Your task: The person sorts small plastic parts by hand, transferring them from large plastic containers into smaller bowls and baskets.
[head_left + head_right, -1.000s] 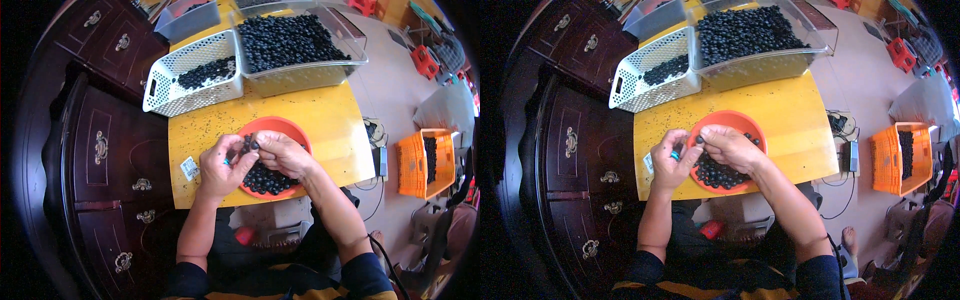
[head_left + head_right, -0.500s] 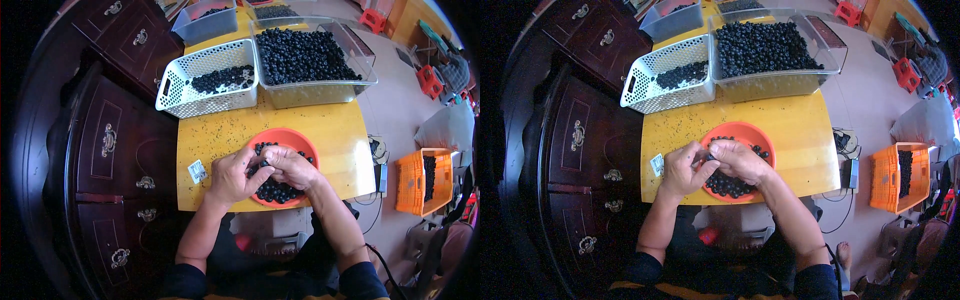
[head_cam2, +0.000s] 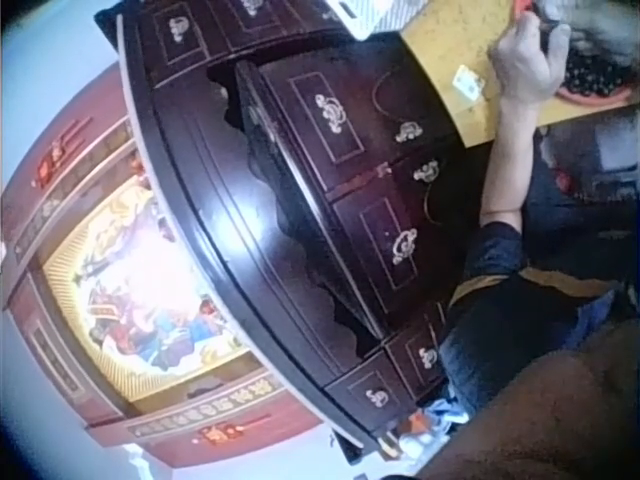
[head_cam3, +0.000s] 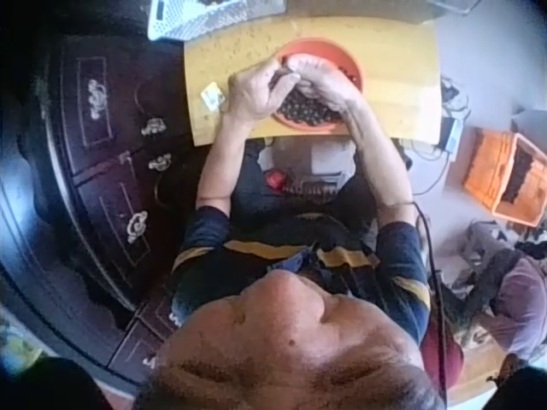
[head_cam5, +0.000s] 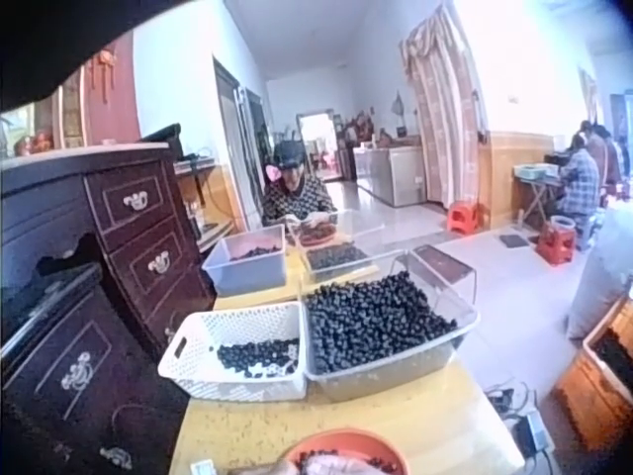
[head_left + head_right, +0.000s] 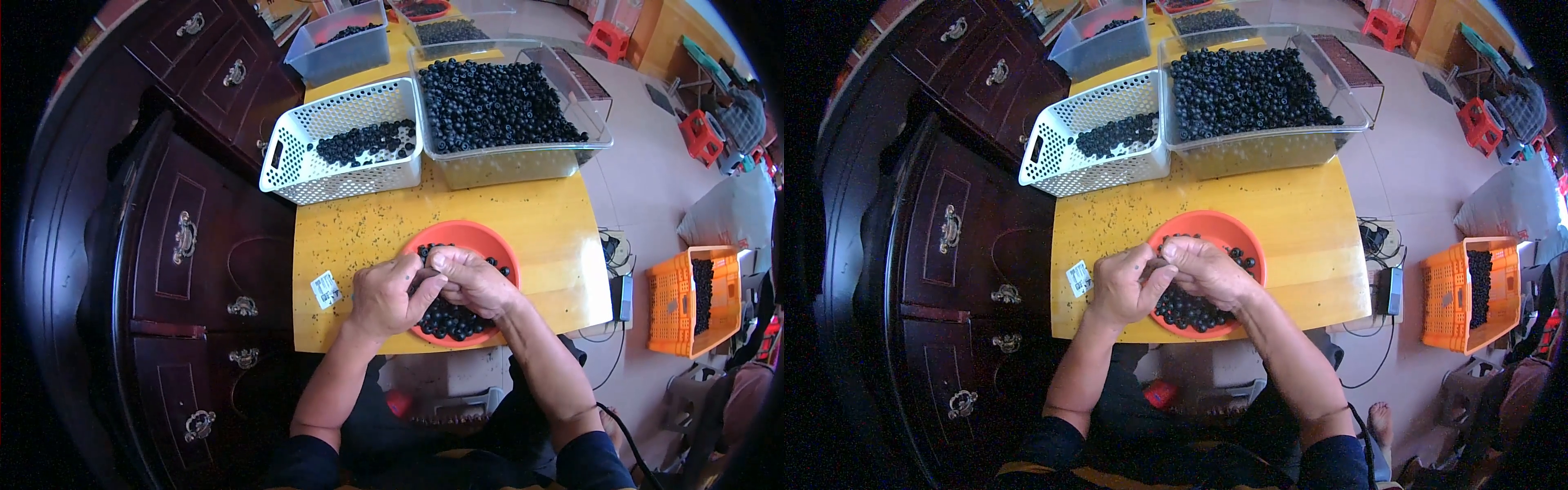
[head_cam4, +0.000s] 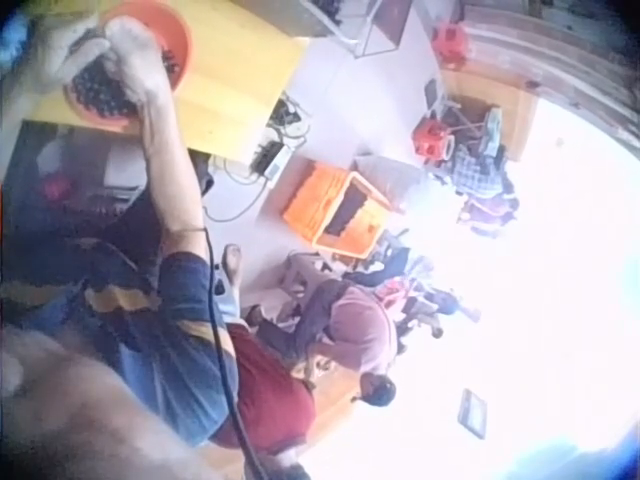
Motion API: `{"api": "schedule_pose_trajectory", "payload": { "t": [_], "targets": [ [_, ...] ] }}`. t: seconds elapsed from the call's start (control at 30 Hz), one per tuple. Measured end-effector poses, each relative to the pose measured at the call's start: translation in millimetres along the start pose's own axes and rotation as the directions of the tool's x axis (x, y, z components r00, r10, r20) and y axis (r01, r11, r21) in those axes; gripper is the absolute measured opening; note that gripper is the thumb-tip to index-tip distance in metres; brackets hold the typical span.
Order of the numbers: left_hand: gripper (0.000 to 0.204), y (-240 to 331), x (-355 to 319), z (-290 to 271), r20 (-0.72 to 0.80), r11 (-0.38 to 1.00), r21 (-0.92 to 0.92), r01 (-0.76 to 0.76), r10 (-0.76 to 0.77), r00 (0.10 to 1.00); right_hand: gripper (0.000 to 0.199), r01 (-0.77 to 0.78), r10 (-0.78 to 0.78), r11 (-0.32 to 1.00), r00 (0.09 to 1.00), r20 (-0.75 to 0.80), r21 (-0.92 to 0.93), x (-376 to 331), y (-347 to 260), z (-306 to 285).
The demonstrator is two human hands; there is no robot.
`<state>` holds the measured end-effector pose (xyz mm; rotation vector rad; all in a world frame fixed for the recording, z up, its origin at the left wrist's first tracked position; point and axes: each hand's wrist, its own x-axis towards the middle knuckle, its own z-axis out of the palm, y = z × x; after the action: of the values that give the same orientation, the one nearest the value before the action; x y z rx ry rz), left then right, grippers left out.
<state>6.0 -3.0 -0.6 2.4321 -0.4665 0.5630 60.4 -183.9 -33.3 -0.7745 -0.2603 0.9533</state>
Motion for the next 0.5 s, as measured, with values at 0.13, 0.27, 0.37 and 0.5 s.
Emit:
{"api": "schedule_pose_trajectory", "payload": {
  "t": [0.13, 0.27, 0.37, 0.5],
  "targets": [
    [0.034, 1.3, 1.6, 0.9, -0.008, 1.000, -0.016, 0.002, -0.002, 1.000, 0.030, 0.008, -0.009, 1.000, 1.000, -0.016, -0.023, 3.0, 0.7, 0.6],
    [0.025, 12.1, 6.2, -4.7, -0.003, 0.979, -0.159, 0.128, -0.130, 0.992, 0.029, -0.006, 0.003, 0.999, 0.998, -0.058, -0.044, 0.8, -1.9, 4.8],
    [0.023, 10.4, 7.0, -3.5, -0.027, 0.969, -0.201, 0.141, -0.149, 0.988, 0.029, -0.007, 0.003, 0.998, 0.998, -0.064, -0.059, 1.4, -1.8, 5.3],
    [0.021, 7.6, 38.7, -21.3, -0.019, 0.991, -0.078, 0.108, -0.110, 0.994, 0.031, -0.025, 0.035, 0.996, 0.993, -0.109, 0.091, 2.9, -7.6, 0.1]
  ]
}}
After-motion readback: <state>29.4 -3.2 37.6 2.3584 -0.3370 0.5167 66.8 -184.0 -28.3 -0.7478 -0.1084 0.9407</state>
